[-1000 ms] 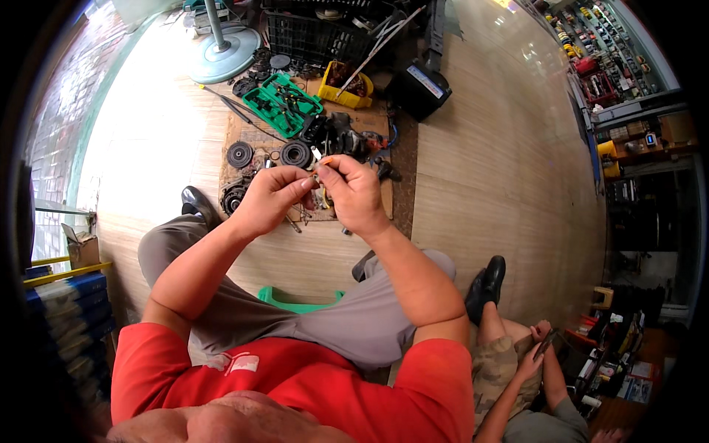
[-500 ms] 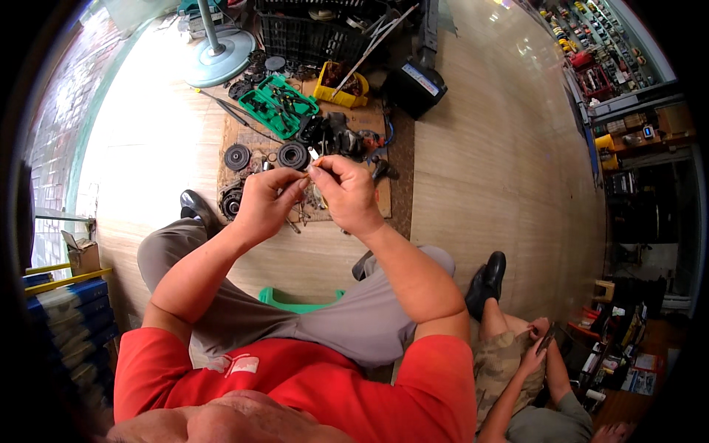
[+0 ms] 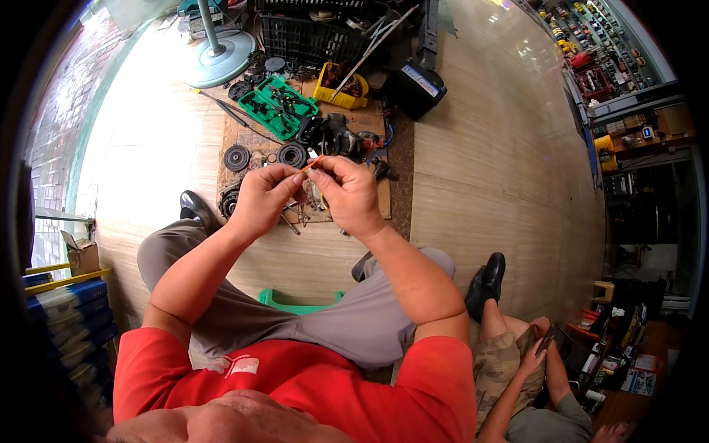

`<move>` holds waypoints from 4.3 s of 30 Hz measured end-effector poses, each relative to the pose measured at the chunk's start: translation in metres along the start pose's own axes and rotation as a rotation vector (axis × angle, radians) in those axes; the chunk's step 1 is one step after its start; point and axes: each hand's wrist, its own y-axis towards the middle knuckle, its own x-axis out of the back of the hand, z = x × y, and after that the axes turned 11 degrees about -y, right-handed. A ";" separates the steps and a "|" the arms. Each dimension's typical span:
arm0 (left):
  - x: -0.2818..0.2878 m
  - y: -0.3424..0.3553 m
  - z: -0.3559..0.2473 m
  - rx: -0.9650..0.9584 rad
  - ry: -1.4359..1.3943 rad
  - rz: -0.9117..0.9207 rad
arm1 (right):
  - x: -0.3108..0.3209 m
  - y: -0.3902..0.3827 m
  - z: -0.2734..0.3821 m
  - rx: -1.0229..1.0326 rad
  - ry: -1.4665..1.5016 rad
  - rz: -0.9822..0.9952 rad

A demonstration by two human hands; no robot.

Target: The person holds a small metal component, possibly from an alternator or motor, and uses a pair of yellow-handled pliers to manipulate small wires and pins within the component's internal assembly.

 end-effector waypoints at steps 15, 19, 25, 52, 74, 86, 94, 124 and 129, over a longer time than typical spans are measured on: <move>0.009 0.003 -0.003 0.296 -0.564 0.319 | 0.013 0.004 0.003 -0.041 0.058 0.108; 0.007 0.003 0.003 0.228 -0.458 0.278 | 0.011 0.004 0.000 -0.058 0.034 0.107; -0.004 -0.004 -0.004 -0.188 0.287 0.012 | 0.004 0.003 -0.004 -0.056 -0.017 0.053; -0.008 -0.006 -0.001 -0.476 0.519 -0.079 | -0.003 -0.004 0.001 0.041 -0.133 -0.055; -0.006 -0.007 -0.015 -0.143 0.272 0.045 | 0.004 -0.003 0.002 -0.034 0.022 -0.017; 0.004 0.000 -0.002 0.218 -0.505 0.288 | 0.009 -0.003 0.010 -0.083 0.058 0.086; -0.001 -0.002 -0.016 0.149 -0.115 0.173 | 0.007 -0.003 0.003 -0.084 0.070 0.042; -0.004 -0.008 0.000 -0.663 0.697 -0.058 | -0.003 -0.007 0.002 -0.172 0.056 0.036; -0.003 -0.008 -0.007 -0.182 0.154 0.089 | 0.004 -0.005 0.003 -0.139 0.096 0.089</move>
